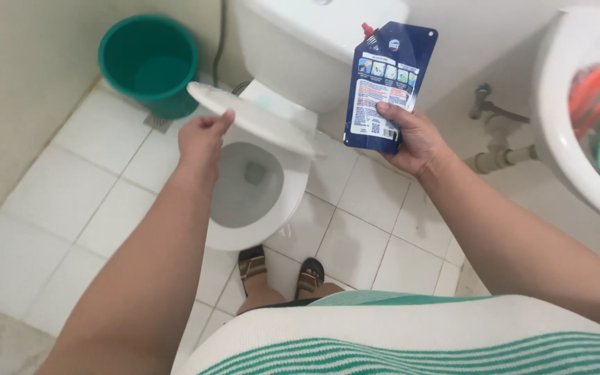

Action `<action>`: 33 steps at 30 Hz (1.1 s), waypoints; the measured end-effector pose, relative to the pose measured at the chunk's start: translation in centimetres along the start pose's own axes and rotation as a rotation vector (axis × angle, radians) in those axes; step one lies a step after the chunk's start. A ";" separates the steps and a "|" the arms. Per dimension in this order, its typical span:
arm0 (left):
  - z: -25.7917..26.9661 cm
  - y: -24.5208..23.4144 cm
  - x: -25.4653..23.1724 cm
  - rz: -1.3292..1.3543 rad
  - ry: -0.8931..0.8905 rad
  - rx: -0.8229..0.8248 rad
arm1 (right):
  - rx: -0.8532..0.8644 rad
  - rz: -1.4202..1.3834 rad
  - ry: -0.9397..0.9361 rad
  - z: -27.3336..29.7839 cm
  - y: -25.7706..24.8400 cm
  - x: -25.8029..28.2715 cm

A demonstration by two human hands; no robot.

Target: Cleaning a toilet bowl and tank with detergent and a brush.

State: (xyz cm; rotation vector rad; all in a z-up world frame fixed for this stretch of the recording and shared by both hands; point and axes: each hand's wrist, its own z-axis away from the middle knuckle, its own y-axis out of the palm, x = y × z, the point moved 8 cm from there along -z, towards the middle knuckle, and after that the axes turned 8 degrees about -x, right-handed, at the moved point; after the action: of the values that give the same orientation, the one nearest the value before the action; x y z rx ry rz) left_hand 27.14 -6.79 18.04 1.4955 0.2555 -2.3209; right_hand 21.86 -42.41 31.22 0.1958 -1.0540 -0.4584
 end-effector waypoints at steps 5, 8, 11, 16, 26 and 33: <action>-8.4 11.1 -4.4 -0.010 0.085 0.118 | -0.114 -0.101 -0.103 2.6 -3.9 2.0; -14.1 17.5 -5.4 0.007 0.149 0.145 | -0.199 -0.093 -0.082 3.5 -6.7 1.7; -16.6 20.7 -6.3 0.033 0.098 0.146 | -0.261 -0.046 -0.050 3.5 -8.9 1.3; -14.7 19.8 -7.0 -0.132 -0.012 -0.029 | -0.154 -0.017 0.016 0.9 -10.8 0.7; 1.8 -4.8 7.2 -0.352 -0.034 -0.279 | -0.031 0.117 0.167 -2.1 -6.5 -2.0; 13.3 -13.9 12.0 -0.690 -0.348 -0.250 | -0.137 0.218 0.136 -2.7 -0.9 -4.1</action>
State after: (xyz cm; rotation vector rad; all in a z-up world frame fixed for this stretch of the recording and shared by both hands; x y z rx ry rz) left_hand 6.03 -1.12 12.09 0.9440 1.0562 -2.8662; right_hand 22.29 -41.53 26.29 -0.0104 -0.8950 -0.3136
